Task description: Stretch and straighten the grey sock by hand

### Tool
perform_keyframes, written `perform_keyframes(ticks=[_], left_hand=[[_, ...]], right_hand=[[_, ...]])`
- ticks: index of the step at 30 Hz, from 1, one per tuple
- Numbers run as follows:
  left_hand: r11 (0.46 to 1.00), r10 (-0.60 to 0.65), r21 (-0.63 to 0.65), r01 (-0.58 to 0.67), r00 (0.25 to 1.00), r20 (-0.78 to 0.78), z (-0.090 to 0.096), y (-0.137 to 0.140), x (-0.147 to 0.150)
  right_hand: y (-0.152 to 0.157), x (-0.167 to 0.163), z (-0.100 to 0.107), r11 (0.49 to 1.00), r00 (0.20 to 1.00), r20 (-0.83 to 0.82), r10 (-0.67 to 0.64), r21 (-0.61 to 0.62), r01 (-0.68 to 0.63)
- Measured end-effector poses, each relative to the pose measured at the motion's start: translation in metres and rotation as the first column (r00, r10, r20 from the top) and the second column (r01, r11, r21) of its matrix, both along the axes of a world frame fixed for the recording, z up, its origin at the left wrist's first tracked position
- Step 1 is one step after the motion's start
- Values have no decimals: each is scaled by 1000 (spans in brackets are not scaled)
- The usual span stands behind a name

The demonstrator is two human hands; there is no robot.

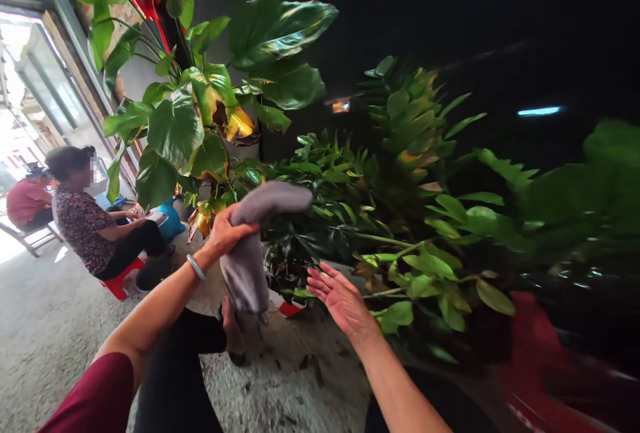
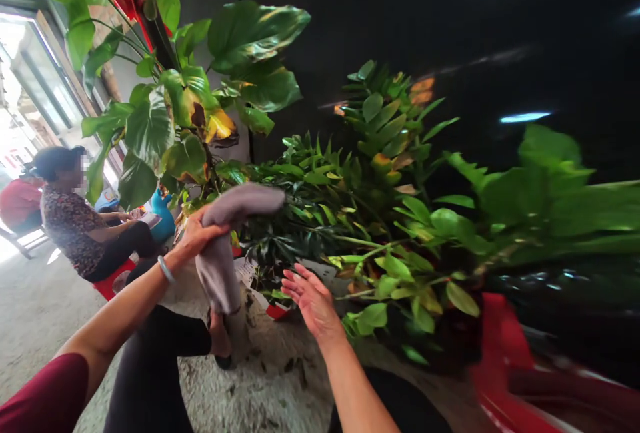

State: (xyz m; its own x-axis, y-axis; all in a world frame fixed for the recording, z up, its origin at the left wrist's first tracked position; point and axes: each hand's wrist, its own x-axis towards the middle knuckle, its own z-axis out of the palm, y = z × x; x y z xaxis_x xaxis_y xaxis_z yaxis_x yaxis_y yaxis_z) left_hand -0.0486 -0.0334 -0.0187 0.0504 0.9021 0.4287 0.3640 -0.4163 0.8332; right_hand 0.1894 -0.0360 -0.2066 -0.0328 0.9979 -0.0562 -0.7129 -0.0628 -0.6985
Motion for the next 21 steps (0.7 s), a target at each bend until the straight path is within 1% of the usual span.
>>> perform_keyframes(ticks=[1, 2, 3, 4, 5, 6, 7, 8, 9, 10, 11, 13, 15, 17, 21], left_hand=[[996, 83, 42, -84, 996, 26, 7, 6, -3], [986, 157, 59, -159, 987, 31, 9, 11, -5], [976, 214, 48, -214, 977, 14, 5, 14, -6], [970, 241, 10, -241, 970, -31, -5, 15, -7], [969, 238, -48, -243, 967, -89, -20, 13, -8], [965, 208, -124, -229, 964, -162, -38, 9, -10], [961, 125, -213, -175, 966, -228, -56, 2, -13], [951, 52, -282, -123, 968, -246, -73, -5, -16], [940, 12, -327, -92, 971, -238, -87, -13, -20], [930, 12, -354, -94, 974, -225, -96, -19, -25], [926, 29, -363, -103, 978, -205, -100, -24, -29], [925, 83, -351, -143, 980, -180, -95, -28, -36], [931, 108, -328, -160, 979, -173, -83, -27, -38], [940, 83, -314, -137, 981, -178, -76, -26, -35], [938, -12, -342, -59, 979, -204, -79, -31, -25]], right_hand=[[0, -1, 0, 1000, 1000, 0, 2, -5, -2], [0, -3, 0, 1000, 1000, 2, 4, -7, -4], [-1, -5, -1, 1000, 1000, 6, 5, -7, -5], [-2, -7, -1, 1000, 1000, 15, 5, -5, -4], [-3, -8, -1, 1000, 1000, 25, 1, -1, -1], [-4, -9, -1, 1000, 999, 35, -3, 4, 3], [-5, -8, -1, 1000, 999, 44, -4, 10, 4], [-5, -7, -2, 1000, 999, 49, -5, 17, 4], [-5, -5, -2, 1000, 999, 51, -6, 27, 4], [-4, -3, -1, 999, 999, 47, -5, 38, 4], [-2, 0, 0, 999, 999, 37, -3, 51, 2], [3, 5, 4, 996, 1000, -6, -5, 86, 6], [10, 6, 9, 992, 998, -60, -6, 124, 14], [15, 3, 15, 988, 996, -84, -3, 150, 16], [16, -5, 18, 987, 1000, -21, 5, 163, -1]])
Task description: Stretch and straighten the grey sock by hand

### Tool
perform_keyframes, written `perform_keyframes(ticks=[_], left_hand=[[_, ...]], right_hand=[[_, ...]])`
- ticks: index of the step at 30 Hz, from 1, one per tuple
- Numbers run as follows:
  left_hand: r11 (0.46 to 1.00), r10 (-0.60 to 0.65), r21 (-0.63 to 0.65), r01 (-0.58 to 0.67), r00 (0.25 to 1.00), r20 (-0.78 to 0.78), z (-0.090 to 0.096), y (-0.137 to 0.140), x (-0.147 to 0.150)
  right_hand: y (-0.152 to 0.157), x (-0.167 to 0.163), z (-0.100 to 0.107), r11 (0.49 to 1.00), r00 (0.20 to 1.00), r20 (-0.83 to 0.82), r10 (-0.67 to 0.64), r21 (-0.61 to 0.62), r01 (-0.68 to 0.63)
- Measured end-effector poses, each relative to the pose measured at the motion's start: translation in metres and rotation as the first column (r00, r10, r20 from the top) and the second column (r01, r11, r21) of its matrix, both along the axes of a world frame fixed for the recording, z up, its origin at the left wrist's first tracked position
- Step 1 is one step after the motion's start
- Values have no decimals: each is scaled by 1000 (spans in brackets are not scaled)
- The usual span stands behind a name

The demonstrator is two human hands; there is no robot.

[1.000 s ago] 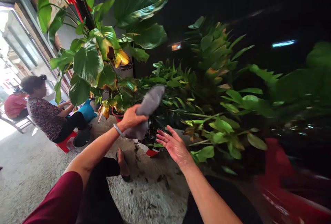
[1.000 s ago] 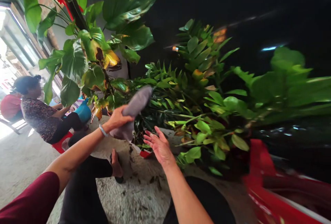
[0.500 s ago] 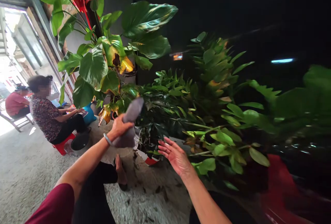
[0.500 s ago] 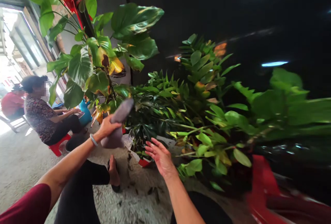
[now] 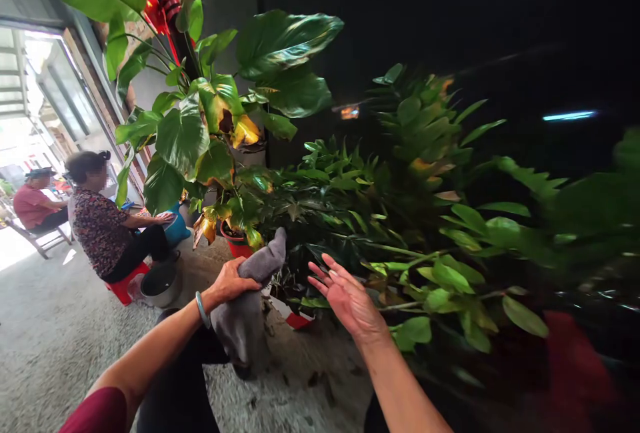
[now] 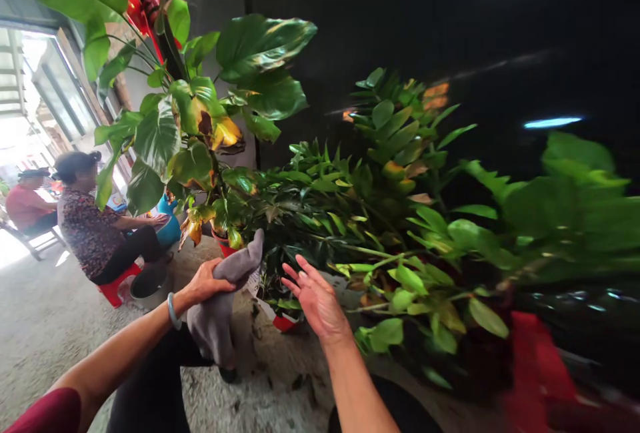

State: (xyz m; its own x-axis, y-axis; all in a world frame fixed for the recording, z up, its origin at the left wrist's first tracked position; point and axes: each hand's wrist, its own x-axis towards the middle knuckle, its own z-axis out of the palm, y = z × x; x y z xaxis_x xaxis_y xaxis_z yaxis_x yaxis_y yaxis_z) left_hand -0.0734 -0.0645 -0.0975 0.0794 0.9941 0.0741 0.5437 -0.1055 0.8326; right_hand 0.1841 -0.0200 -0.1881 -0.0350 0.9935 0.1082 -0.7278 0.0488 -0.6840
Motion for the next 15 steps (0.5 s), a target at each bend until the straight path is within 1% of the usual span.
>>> perform_keyframes(ticks=[1, 2, 3, 4, 5, 6, 7, 8, 9, 10, 11, 13, 14, 15], left_hand=[[1000, 2, -9, -2, 1000, 4, 2, -1, 2], [1000, 23, 2, -23, 1000, 20, 8, -2, 3], [997, 62, 45, -64, 997, 50, 19, 0, 4], [985, 112, 117, -123, 989, 94, 32, 3, 6], [959, 162, 212, -190, 976, 144, 49, 9, 9], [907, 209, 325, -268, 956, 204, 65, 15, 12], [855, 240, 406, -324, 940, 244, 80, 23, 16], [821, 246, 452, -349, 931, 271, 91, 31, 21], [816, 223, 472, -335, 934, 278, 97, 37, 27], [833, 184, 471, -289, 949, 257, 97, 42, 33], [871, 127, 445, -209, 970, 206, 92, 44, 38], [949, -23, 315, 8, 999, 43, 72, 40, 45], [969, -105, 222, 111, 994, -41, 60, 36, 47], [973, -178, 132, 191, 979, -101, 52, 30, 48]], right_hand=[[-1, -1, -1, 1000, 1000, 17, 1, -4, -1], [-2, -1, -1, 1000, 1000, 30, 2, -11, -2], [-3, 0, -3, 1000, 999, 39, 3, -21, -2], [-4, 0, -4, 1000, 999, 47, 3, -30, -2], [-5, 1, -5, 999, 999, 54, 3, -39, -1], [-6, 2, -6, 999, 998, 61, 3, -48, 0], [-7, 3, -7, 998, 998, 67, 4, -57, 0], [-8, 4, -7, 998, 997, 72, 4, -65, 0], [-9, 4, -8, 997, 997, 75, 2, -72, 3], [-9, 4, -8, 997, 997, 75, -3, -77, 9], [-10, 5, -9, 997, 997, 77, -10, -81, 17], [-12, 6, -10, 996, 996, 86, -24, -81, 31], [-14, 7, -10, 996, 995, 96, -27, -84, 35], [-15, 8, -10, 996, 994, 108, -21, -88, 31]])
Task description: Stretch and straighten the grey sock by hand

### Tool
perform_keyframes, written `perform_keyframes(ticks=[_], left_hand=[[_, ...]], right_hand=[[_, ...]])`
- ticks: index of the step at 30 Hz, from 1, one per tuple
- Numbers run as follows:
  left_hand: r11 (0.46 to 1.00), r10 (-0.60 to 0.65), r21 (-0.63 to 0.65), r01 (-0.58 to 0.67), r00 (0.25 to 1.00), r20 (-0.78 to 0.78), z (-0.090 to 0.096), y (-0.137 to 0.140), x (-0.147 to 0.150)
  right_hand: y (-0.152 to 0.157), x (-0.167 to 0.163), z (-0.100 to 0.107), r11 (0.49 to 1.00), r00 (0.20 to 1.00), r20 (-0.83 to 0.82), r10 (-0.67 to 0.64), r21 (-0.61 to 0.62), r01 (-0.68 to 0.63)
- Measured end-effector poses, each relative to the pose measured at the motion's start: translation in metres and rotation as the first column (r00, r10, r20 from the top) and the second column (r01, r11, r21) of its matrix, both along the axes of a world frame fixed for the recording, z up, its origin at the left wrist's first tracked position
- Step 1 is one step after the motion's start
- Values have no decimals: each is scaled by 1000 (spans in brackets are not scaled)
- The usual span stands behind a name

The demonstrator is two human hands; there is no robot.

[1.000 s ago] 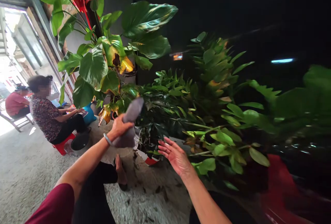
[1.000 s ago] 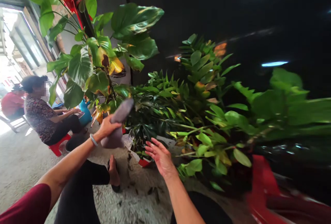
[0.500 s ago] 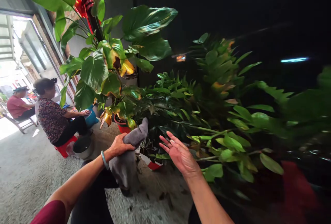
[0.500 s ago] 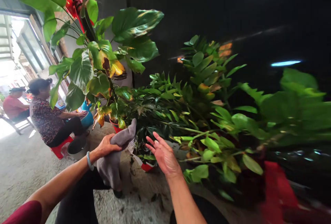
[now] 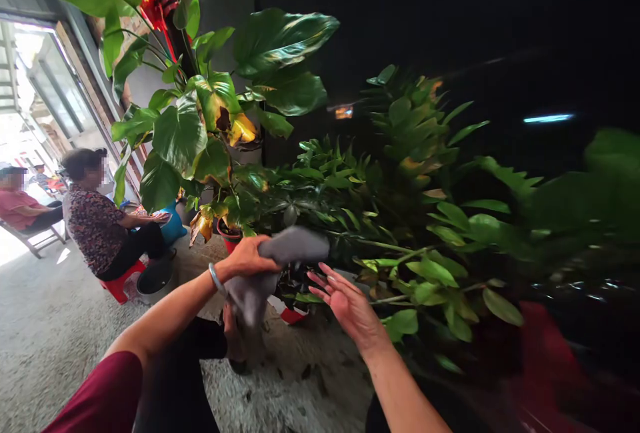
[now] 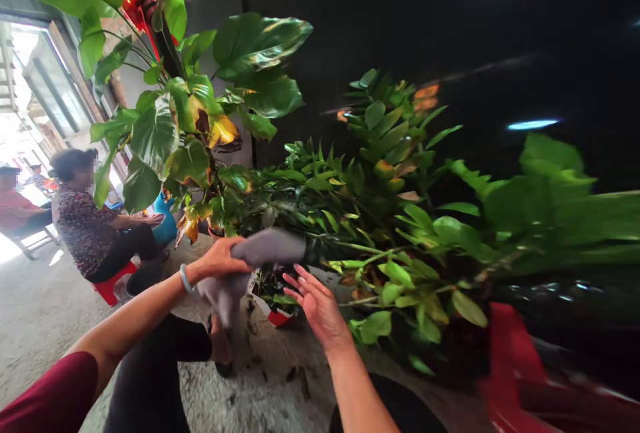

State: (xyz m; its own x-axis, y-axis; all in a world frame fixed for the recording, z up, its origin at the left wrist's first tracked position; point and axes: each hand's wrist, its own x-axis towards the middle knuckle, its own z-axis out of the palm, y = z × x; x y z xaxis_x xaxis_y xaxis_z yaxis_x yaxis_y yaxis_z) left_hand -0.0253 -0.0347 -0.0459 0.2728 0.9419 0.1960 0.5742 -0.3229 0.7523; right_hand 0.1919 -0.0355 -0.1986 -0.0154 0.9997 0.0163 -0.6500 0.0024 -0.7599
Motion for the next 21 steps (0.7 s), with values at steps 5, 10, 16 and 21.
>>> perform_keyframes(ticks=[5, 10, 16, 21], left_hand=[[997, -40, 71, 27, 980, 196, 22, -10, 6], [923, 57, 336, -187, 930, 363, 52, 18, 27], [990, -141, -32, 138, 983, -115, -6, -4, 14], [994, -91, 75, 79, 981, 174, 26, -8, -3]], right_hand=[[-7, 4, -1, 998, 997, 66, 46, -46, -43], [-6, 2, 0, 997, 998, 52, 38, -72, -34], [-5, 4, -5, 998, 998, 38, 58, -38, -57], [-6, 6, -6, 998, 997, 58, 56, -45, -54]])
